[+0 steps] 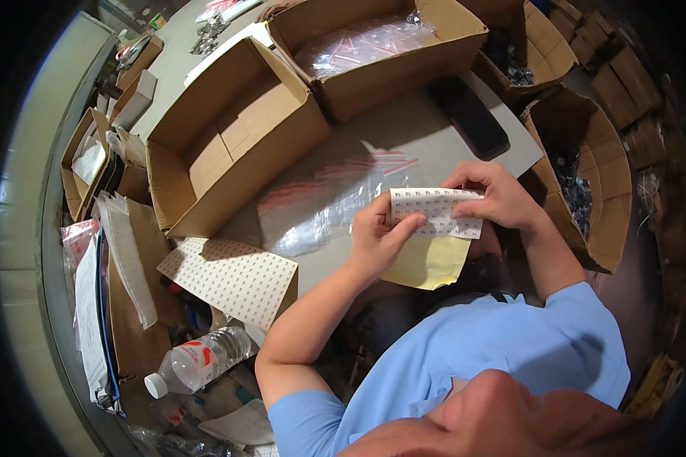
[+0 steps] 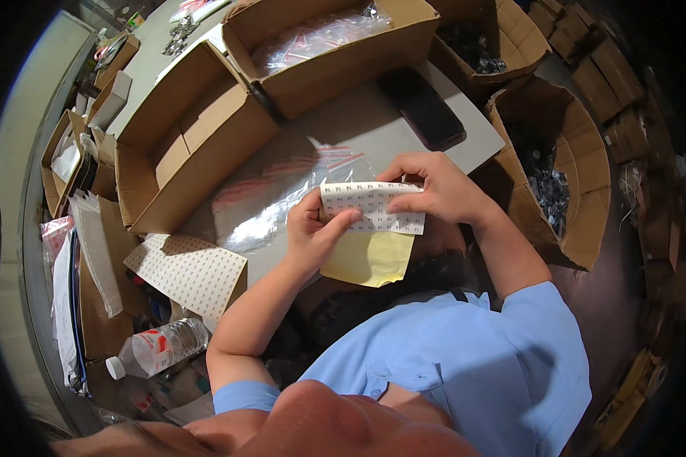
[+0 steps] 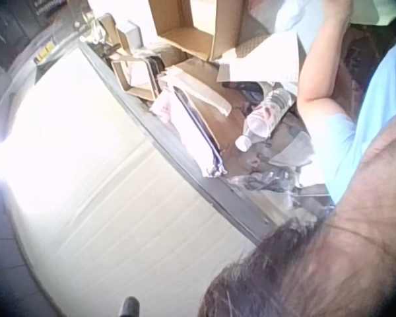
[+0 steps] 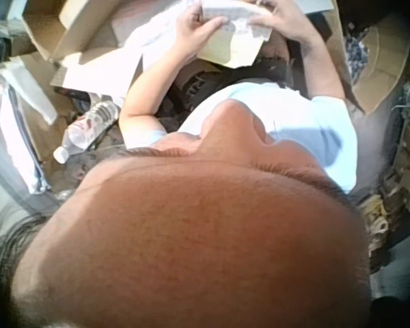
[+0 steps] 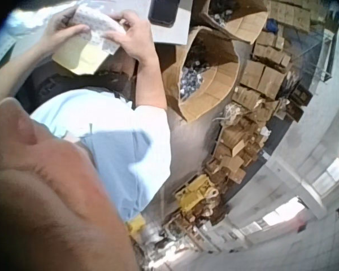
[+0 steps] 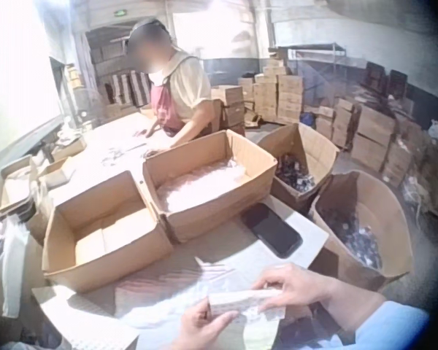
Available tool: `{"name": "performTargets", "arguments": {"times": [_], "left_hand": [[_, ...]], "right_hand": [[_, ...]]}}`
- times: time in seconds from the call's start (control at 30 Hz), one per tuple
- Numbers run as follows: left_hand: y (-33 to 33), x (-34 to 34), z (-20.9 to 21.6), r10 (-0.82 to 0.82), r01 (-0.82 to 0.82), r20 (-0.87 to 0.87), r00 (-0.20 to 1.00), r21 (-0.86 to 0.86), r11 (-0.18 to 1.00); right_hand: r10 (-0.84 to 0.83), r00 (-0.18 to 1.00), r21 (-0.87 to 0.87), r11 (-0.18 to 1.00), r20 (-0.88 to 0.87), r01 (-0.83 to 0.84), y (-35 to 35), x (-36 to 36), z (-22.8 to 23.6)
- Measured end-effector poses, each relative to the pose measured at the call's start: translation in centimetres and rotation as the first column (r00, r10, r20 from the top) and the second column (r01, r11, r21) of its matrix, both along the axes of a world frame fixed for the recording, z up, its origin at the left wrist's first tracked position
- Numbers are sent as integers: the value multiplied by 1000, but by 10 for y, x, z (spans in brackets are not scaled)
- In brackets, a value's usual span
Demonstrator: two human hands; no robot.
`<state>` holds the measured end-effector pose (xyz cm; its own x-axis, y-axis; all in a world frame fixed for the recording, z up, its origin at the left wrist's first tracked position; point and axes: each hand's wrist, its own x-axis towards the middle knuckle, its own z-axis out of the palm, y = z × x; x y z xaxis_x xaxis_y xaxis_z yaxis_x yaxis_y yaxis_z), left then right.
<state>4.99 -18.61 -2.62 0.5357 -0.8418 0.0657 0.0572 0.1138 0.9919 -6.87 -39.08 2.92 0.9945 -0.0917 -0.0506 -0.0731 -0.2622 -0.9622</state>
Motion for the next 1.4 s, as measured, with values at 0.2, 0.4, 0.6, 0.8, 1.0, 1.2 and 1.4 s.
{"name": "performTargets", "arguments": {"times": [0.2, 0.4, 0.6, 0.8, 1.0, 1.2, 1.4], "left_hand": [[1, 1, -8, 12, -21, 158, 987, 53, 998], [1, -1, -15, 59, -61, 136, 989, 11, 998], [-1, -3, -4, 46, -50, -76, 996, -53, 997], [-3, -6, 3, 60, -78, -163, 985, -105, 991], [3, 1, -18, 62, -57, 126, 990, -43, 997], [3, 0, -14, 70, -75, 221, 973, 16, 997], [-5, -6, -4, 131, -130, 53, 990, -23, 991]], "right_hand": [[-56, 993, 79, 995, -108, 65, -2, -3, 1], [-75, 995, -93, 993, -62, 69, 1, -2, 8], [-65, 994, 120, 990, -88, 76, -11, -6, -5], [-127, 984, 243, 958, -125, 154, -8, -6, -1], [11, 998, -294, 956, 69, 10, -9, 1, 13], [44, 992, -517, 855, 119, 24, -4, 3, 20], [146, 982, -552, 832, 118, -58, -12, 1, 22]]}}
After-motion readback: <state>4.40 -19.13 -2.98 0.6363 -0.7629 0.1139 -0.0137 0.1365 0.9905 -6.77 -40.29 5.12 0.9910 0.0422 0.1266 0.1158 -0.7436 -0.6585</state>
